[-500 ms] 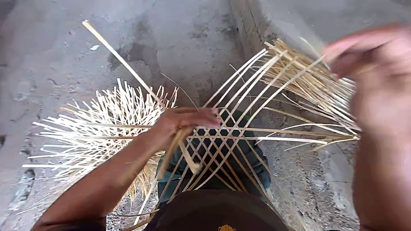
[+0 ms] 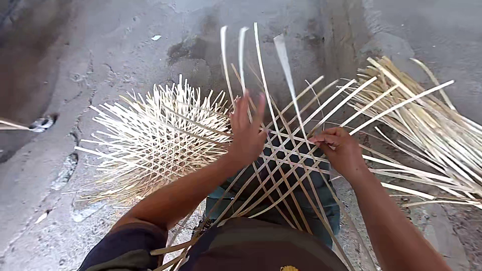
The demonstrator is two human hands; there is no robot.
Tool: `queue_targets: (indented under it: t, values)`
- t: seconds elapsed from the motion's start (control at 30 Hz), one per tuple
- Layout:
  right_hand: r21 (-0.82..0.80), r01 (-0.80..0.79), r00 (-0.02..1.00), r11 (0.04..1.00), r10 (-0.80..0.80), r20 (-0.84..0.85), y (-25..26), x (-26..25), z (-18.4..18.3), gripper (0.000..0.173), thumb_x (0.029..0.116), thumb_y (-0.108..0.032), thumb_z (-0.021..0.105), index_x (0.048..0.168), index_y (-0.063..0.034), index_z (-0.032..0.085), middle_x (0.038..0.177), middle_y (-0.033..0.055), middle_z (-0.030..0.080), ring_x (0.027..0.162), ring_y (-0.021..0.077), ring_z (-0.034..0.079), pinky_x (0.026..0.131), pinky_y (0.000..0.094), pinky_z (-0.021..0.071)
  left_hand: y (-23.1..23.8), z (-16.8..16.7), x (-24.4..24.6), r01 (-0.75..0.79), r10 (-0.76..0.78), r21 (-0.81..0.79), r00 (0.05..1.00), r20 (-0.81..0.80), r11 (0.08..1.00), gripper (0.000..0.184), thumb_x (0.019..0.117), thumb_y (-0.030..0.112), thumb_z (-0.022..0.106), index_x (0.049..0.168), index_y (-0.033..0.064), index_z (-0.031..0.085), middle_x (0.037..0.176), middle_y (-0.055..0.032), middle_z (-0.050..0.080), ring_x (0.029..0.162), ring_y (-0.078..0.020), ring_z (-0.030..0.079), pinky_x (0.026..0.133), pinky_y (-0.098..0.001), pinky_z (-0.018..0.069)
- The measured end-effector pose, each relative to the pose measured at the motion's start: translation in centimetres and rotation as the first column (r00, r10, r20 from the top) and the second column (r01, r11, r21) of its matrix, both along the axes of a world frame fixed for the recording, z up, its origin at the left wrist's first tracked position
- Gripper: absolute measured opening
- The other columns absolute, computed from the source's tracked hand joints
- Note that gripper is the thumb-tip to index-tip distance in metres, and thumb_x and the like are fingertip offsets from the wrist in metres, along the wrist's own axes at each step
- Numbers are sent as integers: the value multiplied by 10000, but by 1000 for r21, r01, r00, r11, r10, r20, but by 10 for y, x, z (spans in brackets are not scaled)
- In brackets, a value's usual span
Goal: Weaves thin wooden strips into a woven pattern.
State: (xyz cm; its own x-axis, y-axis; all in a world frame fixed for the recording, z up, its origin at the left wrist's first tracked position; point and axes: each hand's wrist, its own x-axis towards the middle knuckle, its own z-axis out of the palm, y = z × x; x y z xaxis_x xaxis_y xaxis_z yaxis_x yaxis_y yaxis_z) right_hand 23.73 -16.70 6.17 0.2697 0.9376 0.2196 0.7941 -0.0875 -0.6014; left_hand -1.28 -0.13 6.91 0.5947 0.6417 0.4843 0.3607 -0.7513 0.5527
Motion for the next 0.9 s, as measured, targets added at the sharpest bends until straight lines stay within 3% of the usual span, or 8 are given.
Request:
queue_targets:
  t: [0.07,0.17,0.23,0.43,0.8,0.9]
  values:
    - [-27,-8,1000,1000,8,1,-1,5,-1,154,949,-29,688,1058,-89,779,1119,148,646,991,242,663,860,450,580,-16,-32,4,-59,76,124,987,-140,991,488,950,184,675,1430,235,604,1575,-202,418,1493,-519,250,1114,-819,147]
    - [-40,-3,1000,999,3,-15,-2,9,-3,146,948,-55,702,1051,-110,788,1132,138,638,1010,233,649,865,444,569,-22,-57,5,-69,111,205,973,-201,976,470,908,96,682,1319,324,688,1381,-120,605,1413,-478,402,1086,-838,145]
    - [-27,-5,1000,1000,5,-10,-4,11,-5,140,956,-84,700,1058,-121,789,1133,128,634,1022,226,644,870,438,565,-20,-60,4,-62,106,219,975,-196,974,481,905,89,669,1315,338,688,1332,-116,626,1395,-473,419,1078,-842,139]
    - [58,-5,999,998,3,34,-9,13,-13,152,960,-77,683,1057,-113,795,1099,130,647,1003,228,638,879,420,552,-18,-63,4,-44,97,212,963,-250,976,498,952,118,604,1369,387,637,1360,-85,616,1404,-450,423,1086,-835,133]
    - [100,-33,999,994,33,-1,-15,11,-18,212,958,-9,643,1051,-111,804,1071,121,637,1006,200,624,895,356,546,-15,-68,2,-8,65,254,974,-217,967,445,974,103,543,1324,348,667,1287,-108,619,1369,-430,442,1101,-809,123]
    - [154,-42,996,987,29,85,-15,9,-28,232,952,4,634,1049,-113,808,1039,122,647,1026,239,616,918,376,532,-14,-67,0,5,58,252,968,-243,968,428,986,120,524,1322,340,672,1273,-118,620,1361,-426,450,1105,-796,130]
